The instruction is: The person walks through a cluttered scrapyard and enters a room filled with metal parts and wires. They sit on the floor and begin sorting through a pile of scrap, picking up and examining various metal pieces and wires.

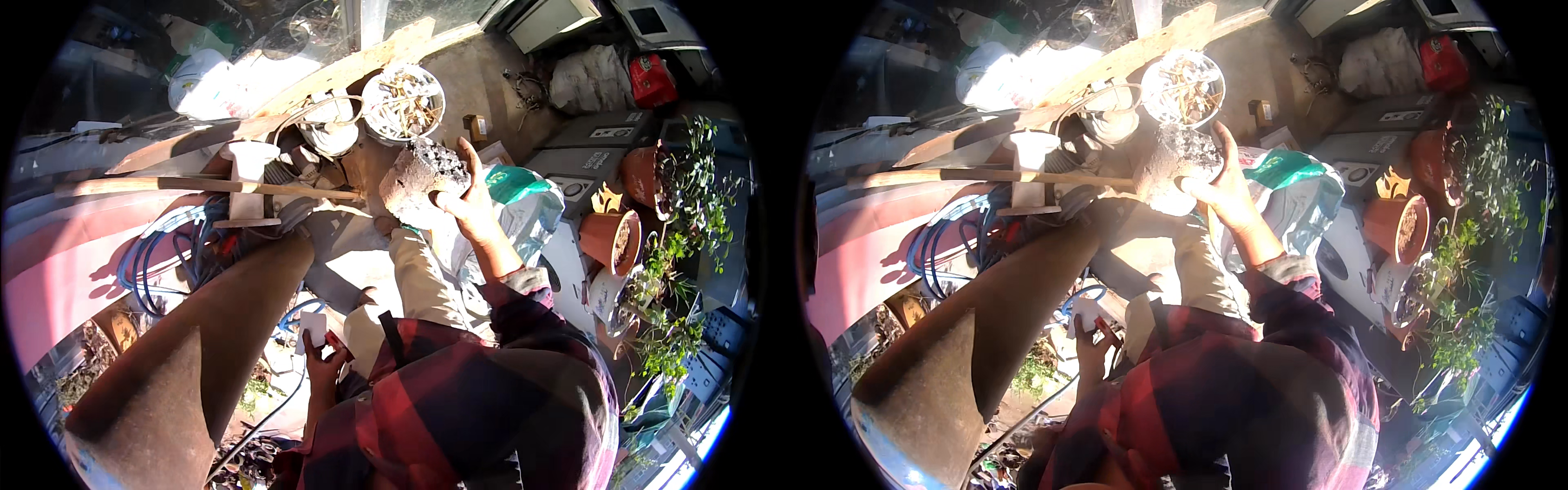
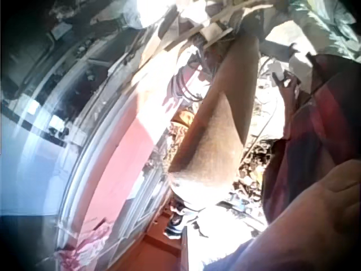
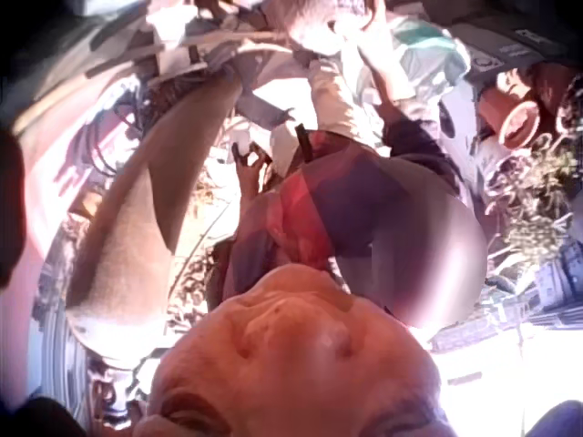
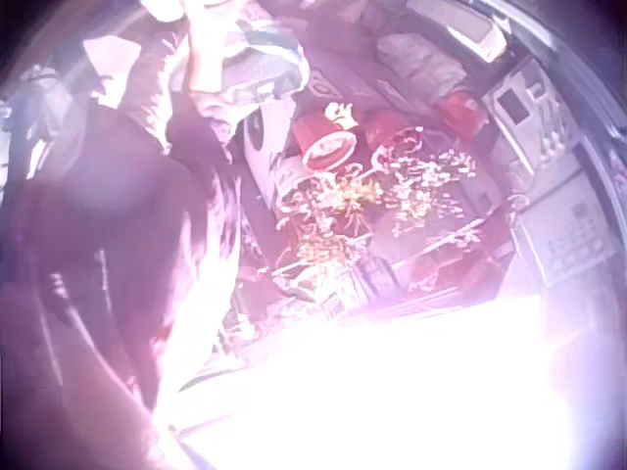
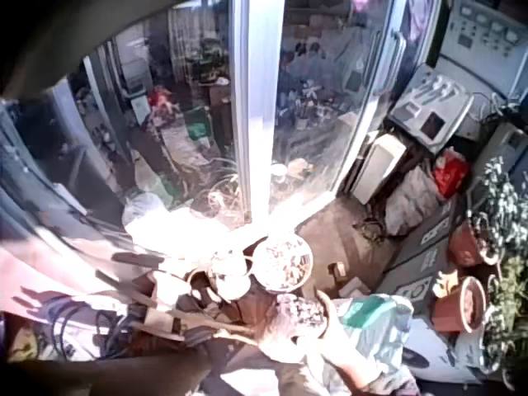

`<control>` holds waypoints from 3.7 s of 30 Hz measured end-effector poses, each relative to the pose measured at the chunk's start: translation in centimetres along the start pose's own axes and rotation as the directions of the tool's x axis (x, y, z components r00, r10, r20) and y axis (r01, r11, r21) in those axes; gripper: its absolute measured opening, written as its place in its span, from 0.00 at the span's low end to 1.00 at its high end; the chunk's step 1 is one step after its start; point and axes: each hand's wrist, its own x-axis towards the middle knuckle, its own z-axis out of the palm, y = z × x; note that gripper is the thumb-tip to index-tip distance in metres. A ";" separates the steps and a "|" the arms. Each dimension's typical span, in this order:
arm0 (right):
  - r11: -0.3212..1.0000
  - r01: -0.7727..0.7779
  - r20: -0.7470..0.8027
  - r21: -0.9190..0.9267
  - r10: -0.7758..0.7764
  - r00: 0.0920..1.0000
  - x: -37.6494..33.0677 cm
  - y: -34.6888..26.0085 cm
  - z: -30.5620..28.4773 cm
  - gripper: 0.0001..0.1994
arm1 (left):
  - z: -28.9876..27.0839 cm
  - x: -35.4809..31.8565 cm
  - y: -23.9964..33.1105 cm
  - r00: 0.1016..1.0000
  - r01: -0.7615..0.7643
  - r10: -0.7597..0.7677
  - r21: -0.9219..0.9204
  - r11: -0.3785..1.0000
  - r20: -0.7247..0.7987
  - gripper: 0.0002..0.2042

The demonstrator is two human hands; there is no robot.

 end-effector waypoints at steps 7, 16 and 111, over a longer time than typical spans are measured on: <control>0.330 0.290 -0.379 0.898 0.246 0.892 -31.4 -5.7 -4.7 0.40 | -2.2 -2.9 -2.0 0.898 -0.259 0.151 0.219 0.941 0.414 0.43; 0.054 0.871 -0.866 0.488 0.160 0.474 -70.2 0.8 -6.5 0.36 | 4.8 -9.1 -8.7 0.521 -0.390 -0.088 0.329 0.860 0.849 0.46; 0.852 -0.180 -0.696 0.491 0.259 -0.670 -300.7 53.0 -63.7 0.41 | 25.9 -151.8 -180.9 0.576 -0.749 -0.099 0.476 -0.461 0.812 0.57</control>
